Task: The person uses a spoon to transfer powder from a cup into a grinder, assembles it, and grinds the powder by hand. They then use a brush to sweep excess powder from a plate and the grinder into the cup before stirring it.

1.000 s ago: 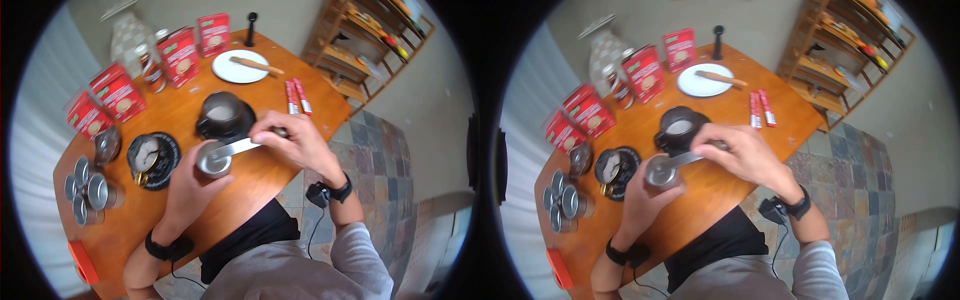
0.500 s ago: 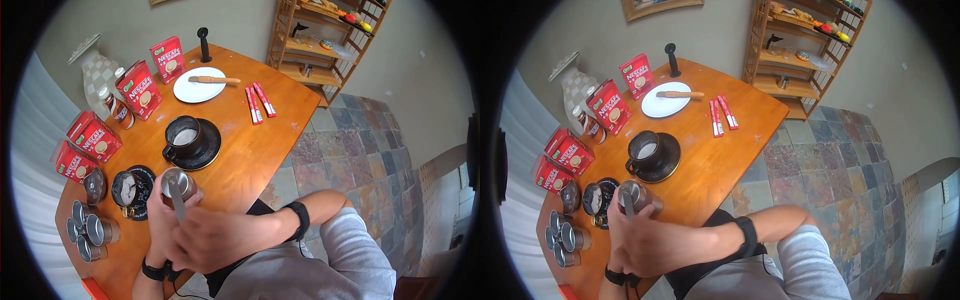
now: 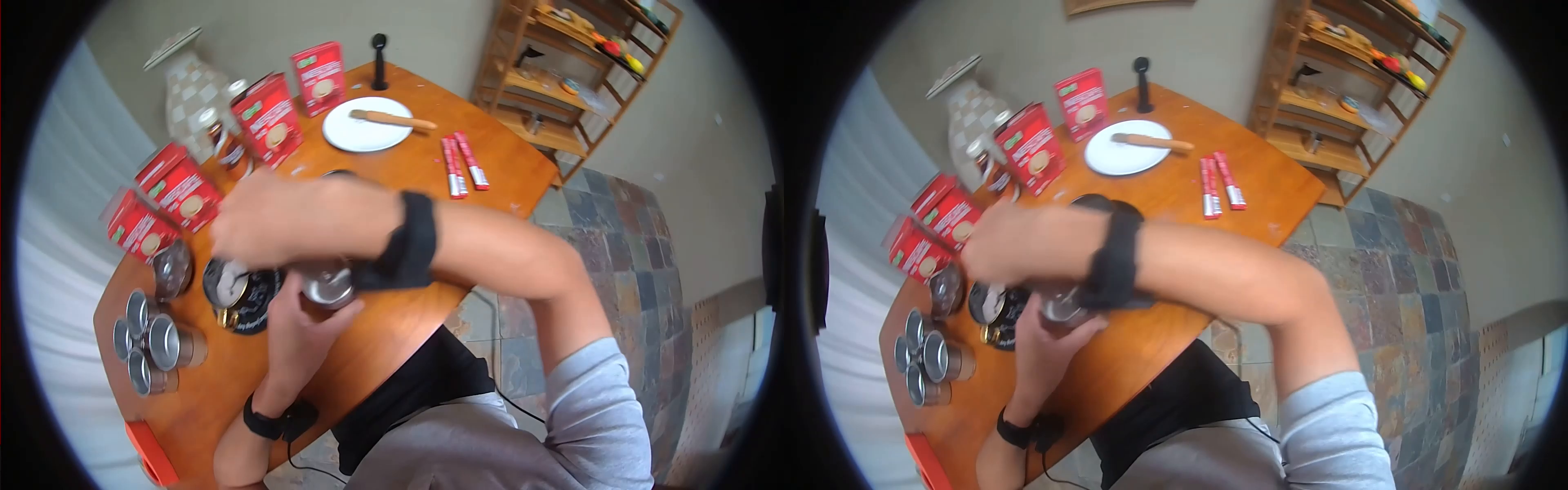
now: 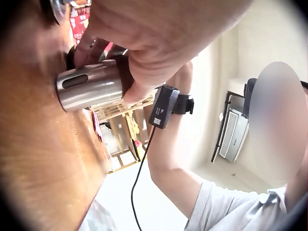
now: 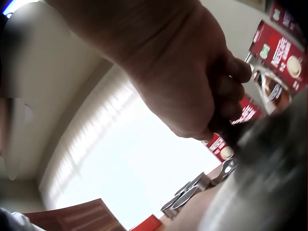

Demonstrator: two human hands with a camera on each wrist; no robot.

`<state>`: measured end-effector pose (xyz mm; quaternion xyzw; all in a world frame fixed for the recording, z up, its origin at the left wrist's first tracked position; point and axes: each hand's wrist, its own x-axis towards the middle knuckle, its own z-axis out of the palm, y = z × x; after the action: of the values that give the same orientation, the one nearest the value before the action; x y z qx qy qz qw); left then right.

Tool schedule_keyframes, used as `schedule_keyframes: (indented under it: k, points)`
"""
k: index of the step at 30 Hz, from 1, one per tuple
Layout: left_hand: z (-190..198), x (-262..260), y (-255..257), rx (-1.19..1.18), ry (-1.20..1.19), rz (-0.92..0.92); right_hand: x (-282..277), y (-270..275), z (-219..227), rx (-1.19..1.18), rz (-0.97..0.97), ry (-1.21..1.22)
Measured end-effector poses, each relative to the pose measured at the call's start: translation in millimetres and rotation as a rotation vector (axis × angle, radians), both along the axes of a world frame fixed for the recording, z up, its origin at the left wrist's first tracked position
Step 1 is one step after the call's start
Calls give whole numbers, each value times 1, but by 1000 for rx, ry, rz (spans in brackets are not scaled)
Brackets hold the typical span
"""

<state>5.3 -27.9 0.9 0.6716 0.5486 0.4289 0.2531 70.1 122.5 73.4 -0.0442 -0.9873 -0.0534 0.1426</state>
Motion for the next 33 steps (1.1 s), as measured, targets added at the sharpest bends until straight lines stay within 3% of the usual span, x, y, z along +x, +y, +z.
schedule_keyframes:
  k: [1, 2, 4, 5, 6, 10, 12, 15, 17, 21, 22, 24, 28, 31, 33]
  points:
    - [-2, 0, 1, -13, -41, 8, 14, 6, 14, 24, -103, -155]
    - [-1, -1, 2, -18, -52, 3, 27, 25, 6, 35, -92, -131]
    - [-6, -4, 4, -33, -87, 0, 59, 27, 7, -370, -421, -4]
    - [-12, -5, 5, -44, -114, -1, 78, 21, 13, -463, -467, -5]
    - [-12, -4, 5, -68, -133, 5, 96, 23, 4, -428, -453, 75]
    - [3, -2, 2, -123, -156, 7, 171, -37, 8, -658, -592, 189]
    - [2, -3, 2, -122, -146, 9, 189, -71, 14, -723, -674, 150]
    - [1, -3, 3, -130, -154, 8, 204, -107, 21, -812, -567, -27]
    - [2, -2, 3, -146, -179, 4, 188, -122, 19, -668, -198, -57]
    - [2, -2, 2, -173, -184, 5, 116, -140, 17, -381, 13, -83]
    - [-1, -3, 1, -158, -198, -8, 97, -135, 19, -135, 63, -60]
    - [-15, -6, 3, -101, -174, -38, 61, -118, 22, 6, 119, -88]
    - [-43, -12, 6, 8, -131, -99, 15, -55, 16, -252, 42, -10]
    - [3, -3, 3, -133, -96, -13, 31, -10, 14, -269, -123, 109]
    - [2, -1, 1, -114, -111, 5, 59, 8, 13, -358, -278, 127]
